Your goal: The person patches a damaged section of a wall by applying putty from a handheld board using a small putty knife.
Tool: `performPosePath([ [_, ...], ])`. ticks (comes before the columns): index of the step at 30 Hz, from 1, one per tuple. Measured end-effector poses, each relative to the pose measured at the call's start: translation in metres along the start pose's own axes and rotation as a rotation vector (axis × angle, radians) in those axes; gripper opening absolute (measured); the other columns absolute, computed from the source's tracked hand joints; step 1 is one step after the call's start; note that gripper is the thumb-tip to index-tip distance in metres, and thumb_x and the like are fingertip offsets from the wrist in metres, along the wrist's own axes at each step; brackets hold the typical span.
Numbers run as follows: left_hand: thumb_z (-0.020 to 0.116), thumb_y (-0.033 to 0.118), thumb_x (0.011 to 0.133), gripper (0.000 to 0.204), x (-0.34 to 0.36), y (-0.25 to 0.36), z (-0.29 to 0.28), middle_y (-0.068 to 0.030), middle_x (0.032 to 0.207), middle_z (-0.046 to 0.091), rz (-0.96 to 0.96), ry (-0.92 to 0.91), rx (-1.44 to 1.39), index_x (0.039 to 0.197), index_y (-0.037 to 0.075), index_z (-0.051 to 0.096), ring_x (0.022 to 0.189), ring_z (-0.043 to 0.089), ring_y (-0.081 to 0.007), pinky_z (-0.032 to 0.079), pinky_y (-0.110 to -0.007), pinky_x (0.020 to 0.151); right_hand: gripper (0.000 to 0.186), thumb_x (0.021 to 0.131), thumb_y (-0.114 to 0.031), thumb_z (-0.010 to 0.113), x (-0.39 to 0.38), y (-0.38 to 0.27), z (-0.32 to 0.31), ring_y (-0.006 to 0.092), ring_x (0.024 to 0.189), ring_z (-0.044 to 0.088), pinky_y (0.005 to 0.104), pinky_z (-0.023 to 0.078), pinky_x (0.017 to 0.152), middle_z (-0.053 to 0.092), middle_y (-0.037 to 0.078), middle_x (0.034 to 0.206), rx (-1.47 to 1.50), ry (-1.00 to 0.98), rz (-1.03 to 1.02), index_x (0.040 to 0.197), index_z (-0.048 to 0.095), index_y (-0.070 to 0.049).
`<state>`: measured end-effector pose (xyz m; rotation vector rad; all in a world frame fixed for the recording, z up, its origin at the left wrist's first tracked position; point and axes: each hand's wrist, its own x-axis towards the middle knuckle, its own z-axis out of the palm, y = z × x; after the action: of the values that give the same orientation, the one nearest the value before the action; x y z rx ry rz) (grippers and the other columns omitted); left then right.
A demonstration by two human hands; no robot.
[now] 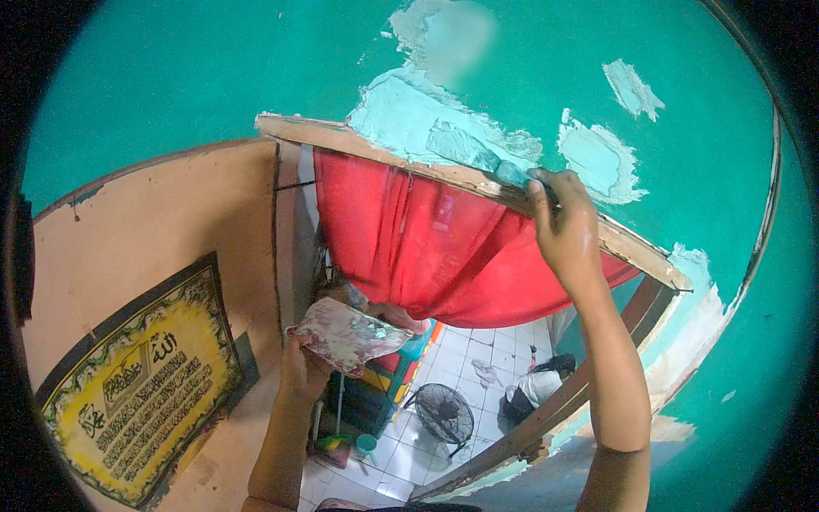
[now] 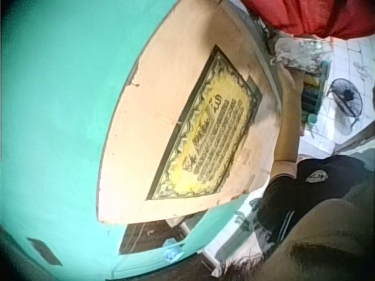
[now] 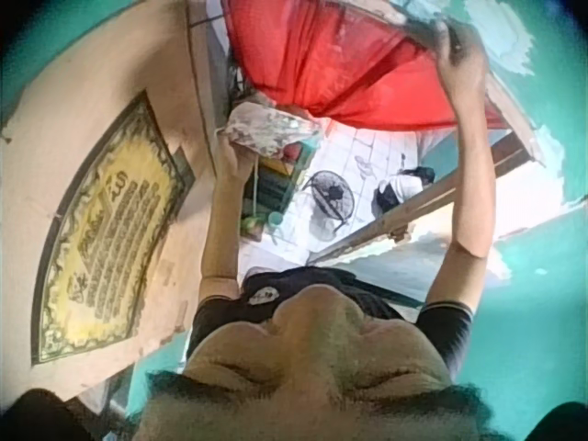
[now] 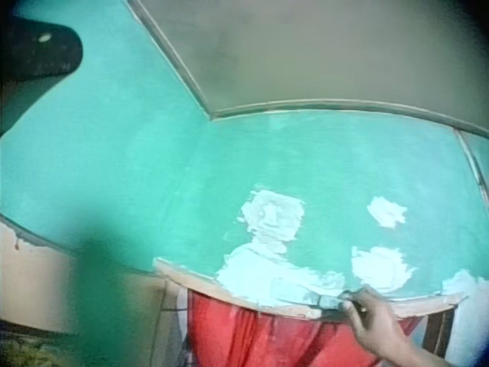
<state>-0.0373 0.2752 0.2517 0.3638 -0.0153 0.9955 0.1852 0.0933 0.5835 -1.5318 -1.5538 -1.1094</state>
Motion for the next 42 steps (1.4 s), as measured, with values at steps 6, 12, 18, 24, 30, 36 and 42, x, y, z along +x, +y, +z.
performPosePath([
  [6, 0.045, 0.017, 0.09, 0.045, 0.003, -0.005, -0.002, -0.0129, 0.129, 0.062, -0.034, 0.004, 0.013, 0.132, 0.003, 0.051, 0.117, 0.063, -0.0283, 0.052, -0.045, 0.101, 0.018, 0.098, -0.012, 0.061, -0.008, 0.0, -0.014, 0.0312, 0.082, 0.06, 0.0388, 0.048, 0.075, 0.062, 0.018, 0.092, 0.089, 0.027, -0.007, 0.108, 0.068, 0.001],
  [12, 0.046, 0.019, 0.091, 0.044, 0.001, -0.019, 0.001, -0.0143, 0.125, 0.063, -0.021, 0.021, -0.008, 0.131, 0.001, 0.051, 0.113, 0.064, -0.0305, 0.054, -0.047, 0.097, 0.017, 0.096, -0.009, 0.062, -0.01, -0.022, 0.022, 0.0361, 0.08, 0.058, 0.0421, 0.047, 0.073, 0.058, 0.02, 0.088, 0.109, 0.005, -0.169, 0.108, 0.066, 0.003],
  [18, 0.045, 0.02, 0.091, 0.046, -0.007, -0.014, 0.001, -0.0135, 0.128, 0.062, -0.012, 0.003, 0.029, 0.133, 0.003, 0.05, 0.117, 0.063, -0.0303, 0.054, -0.047, 0.098, 0.017, 0.096, -0.008, 0.062, -0.014, -0.002, 0.02, 0.0365, 0.081, 0.057, 0.0431, 0.047, 0.074, 0.058, 0.02, 0.089, 0.086, 0.032, -0.087, 0.108, 0.065, 0.003],
  [24, 0.045, 0.022, 0.092, 0.045, -0.008, -0.014, 0.002, -0.0162, 0.125, 0.062, -0.007, -0.005, 0.034, 0.13, -0.002, 0.051, 0.115, 0.063, -0.0326, 0.052, -0.049, 0.099, 0.017, 0.097, -0.01, 0.061, -0.027, 0.029, -0.012, 0.0324, 0.078, 0.057, 0.0384, 0.047, 0.072, 0.059, 0.018, 0.089, 0.006, 0.06, 0.001, 0.108, 0.066, 0.002],
  [30, 0.046, 0.019, 0.089, 0.044, -0.012, -0.021, 0.015, -0.0149, 0.122, 0.064, -0.017, -0.005, 0.016, 0.127, -0.002, 0.052, 0.11, 0.065, -0.0323, 0.053, -0.048, 0.099, 0.02, 0.099, -0.012, 0.06, -0.046, 0.052, -0.042, 0.0261, 0.081, 0.059, 0.0353, 0.048, 0.074, 0.061, 0.016, 0.09, 0.091, 0.068, 0.153, 0.111, 0.068, 0.001],
  [36, 0.045, 0.017, 0.09, 0.042, -0.01, -0.03, 0.0, -0.0133, 0.125, 0.063, -0.086, -0.052, 0.008, 0.128, 0.004, 0.052, 0.114, 0.064, -0.0303, 0.054, -0.048, 0.097, 0.019, 0.097, -0.012, 0.061, -0.031, 0.033, -0.005, 0.0325, 0.086, 0.062, 0.0384, 0.049, 0.079, 0.063, 0.019, 0.093, 0.203, 0.108, 0.075, 0.107, 0.068, 0.003],
  [42, 0.046, 0.017, 0.088, 0.043, -0.022, -0.039, 0.01, -0.0148, 0.125, 0.063, -0.081, -0.006, 0.053, 0.128, 0.002, 0.052, 0.114, 0.064, -0.0328, 0.055, -0.05, 0.097, 0.016, 0.095, -0.01, 0.062, -0.01, 0.009, 0.023, 0.0398, 0.084, 0.059, 0.044, 0.048, 0.077, 0.062, 0.022, 0.091, 0.17, 0.14, -0.018, 0.103, 0.067, 0.003],
])
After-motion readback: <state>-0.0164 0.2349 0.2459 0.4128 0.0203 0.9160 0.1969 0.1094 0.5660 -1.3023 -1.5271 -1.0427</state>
